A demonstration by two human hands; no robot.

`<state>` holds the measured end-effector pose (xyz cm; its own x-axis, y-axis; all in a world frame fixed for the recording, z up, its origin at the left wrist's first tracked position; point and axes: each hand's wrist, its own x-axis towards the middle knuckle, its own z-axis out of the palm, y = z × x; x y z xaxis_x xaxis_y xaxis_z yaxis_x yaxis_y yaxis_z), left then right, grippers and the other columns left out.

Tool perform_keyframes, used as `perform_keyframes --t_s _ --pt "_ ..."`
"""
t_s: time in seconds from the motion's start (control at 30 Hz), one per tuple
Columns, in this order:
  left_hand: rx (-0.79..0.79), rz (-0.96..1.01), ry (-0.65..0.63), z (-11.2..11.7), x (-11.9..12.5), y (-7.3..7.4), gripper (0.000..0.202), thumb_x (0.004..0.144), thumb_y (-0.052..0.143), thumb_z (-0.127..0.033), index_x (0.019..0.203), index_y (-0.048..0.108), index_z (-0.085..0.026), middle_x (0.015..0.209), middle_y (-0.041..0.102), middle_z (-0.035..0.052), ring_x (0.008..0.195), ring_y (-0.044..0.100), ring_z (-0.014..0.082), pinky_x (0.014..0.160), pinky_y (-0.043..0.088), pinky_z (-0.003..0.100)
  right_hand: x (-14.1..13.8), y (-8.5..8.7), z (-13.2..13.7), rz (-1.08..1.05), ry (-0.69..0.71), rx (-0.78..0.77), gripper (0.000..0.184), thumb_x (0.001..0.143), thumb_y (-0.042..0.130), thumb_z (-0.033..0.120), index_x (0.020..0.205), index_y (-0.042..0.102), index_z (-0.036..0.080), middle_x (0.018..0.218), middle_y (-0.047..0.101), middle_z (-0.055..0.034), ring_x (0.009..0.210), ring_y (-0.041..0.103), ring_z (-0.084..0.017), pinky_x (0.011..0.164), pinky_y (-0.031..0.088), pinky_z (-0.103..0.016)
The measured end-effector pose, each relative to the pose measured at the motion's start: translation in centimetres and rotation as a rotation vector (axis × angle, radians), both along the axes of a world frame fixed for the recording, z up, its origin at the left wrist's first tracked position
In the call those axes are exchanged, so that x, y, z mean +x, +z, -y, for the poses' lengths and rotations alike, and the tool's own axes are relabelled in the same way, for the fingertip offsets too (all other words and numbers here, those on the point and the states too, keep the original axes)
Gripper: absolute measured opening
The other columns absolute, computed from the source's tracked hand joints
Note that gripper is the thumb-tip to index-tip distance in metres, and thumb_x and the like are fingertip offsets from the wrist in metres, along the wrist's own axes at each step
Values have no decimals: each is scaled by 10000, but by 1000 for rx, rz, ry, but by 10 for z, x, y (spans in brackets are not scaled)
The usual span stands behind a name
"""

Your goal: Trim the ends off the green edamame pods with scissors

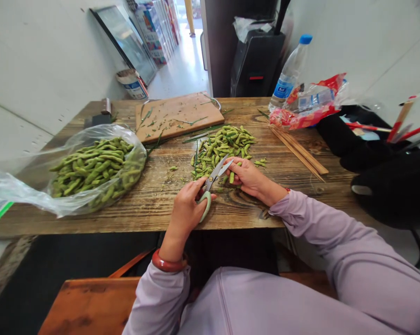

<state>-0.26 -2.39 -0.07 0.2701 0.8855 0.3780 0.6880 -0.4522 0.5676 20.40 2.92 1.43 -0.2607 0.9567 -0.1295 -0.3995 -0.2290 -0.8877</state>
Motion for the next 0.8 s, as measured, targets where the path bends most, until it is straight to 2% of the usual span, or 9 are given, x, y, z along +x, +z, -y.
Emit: perform_keyframes --t_s 0.23,0.47,0.63,0.7,0.8 --pt "24 -43 19 1 -1 -3 374 913 653 -374 1239 688 -193 1053 766 100 930 702 243 857 561 352 0 2 0 35 -24 -23 485 628 890 528 771 597 168 572 554 81 385 305 -4 390 191 -163" --pt "-33 28 42 0 -1 -3 392 885 671 -368 1243 703 -211 1174 776 91 1070 717 250 965 559 360 2 1 -5 80 -62 -24 471 656 877 521 755 577 171 586 558 74 397 305 -8 393 185 -174" --pt "-56 173 143 2 -2 2 434 855 714 -379 1243 714 -185 1207 772 91 1071 726 239 990 558 352 37 8 -27 21 -264 -15 401 729 839 464 784 556 185 591 511 83 426 287 -16 401 172 -166" --pt "-62 189 152 3 -2 3 426 847 724 -357 1236 718 -185 1200 775 86 1059 728 233 984 562 345 55 13 -36 -50 -316 -39 428 795 779 508 738 481 207 556 439 88 423 265 -31 396 165 -179" --pt "-64 195 141 3 -2 3 415 834 734 -322 1228 721 -192 1222 768 85 1090 722 236 1008 555 350 74 18 -45 -112 -314 -65 504 840 714 590 699 399 223 541 397 80 422 266 -50 389 179 -196"
